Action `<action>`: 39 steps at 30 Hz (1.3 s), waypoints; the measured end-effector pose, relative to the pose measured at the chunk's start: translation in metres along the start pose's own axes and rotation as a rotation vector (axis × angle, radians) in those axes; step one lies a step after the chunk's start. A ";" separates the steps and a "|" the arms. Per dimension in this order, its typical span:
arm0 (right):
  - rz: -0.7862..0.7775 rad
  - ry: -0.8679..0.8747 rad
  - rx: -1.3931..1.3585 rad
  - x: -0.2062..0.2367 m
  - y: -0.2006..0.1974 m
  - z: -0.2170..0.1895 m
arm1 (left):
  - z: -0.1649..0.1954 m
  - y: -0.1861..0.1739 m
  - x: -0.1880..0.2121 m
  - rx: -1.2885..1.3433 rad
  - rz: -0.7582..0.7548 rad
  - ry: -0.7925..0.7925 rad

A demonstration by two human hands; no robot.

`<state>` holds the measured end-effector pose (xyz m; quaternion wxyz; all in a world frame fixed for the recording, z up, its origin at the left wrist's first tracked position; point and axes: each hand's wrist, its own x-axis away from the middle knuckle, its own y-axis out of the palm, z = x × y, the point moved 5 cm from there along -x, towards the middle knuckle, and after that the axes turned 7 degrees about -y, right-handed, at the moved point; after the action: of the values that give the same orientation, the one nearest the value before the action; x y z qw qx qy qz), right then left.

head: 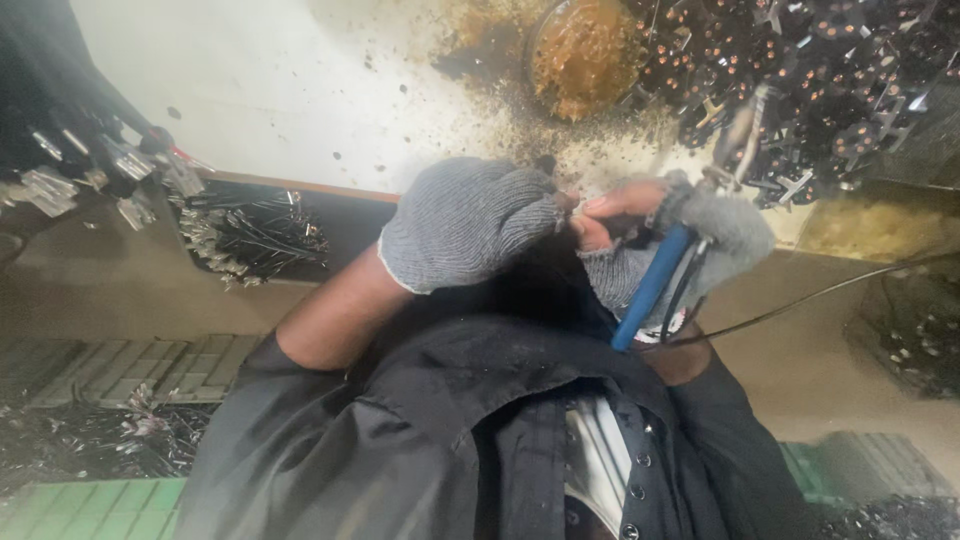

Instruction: The person solders wires onto small electronic components at a workbench, holding a component in one hand and a soldering iron in the other, feeding solder to the joint, then setting the finished piece aside and picking up the next component to repeat the process.

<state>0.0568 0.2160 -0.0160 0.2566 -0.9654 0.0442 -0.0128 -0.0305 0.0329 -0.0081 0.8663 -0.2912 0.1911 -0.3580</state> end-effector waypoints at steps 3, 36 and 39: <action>-0.057 0.191 -0.188 -0.006 0.001 -0.008 | 0.002 -0.014 0.005 0.020 0.058 0.047; 0.009 -0.052 0.022 -0.034 -0.006 -0.044 | 0.003 -0.016 -0.014 -0.243 0.097 -0.123; 0.051 -0.156 0.142 -0.042 -0.001 -0.043 | 0.004 -0.016 -0.013 -0.207 0.104 -0.111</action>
<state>0.0129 0.1997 0.0224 0.3273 -0.9414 0.0477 0.0660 -0.0454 0.0345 0.0067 0.8583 -0.3881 0.1935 -0.2742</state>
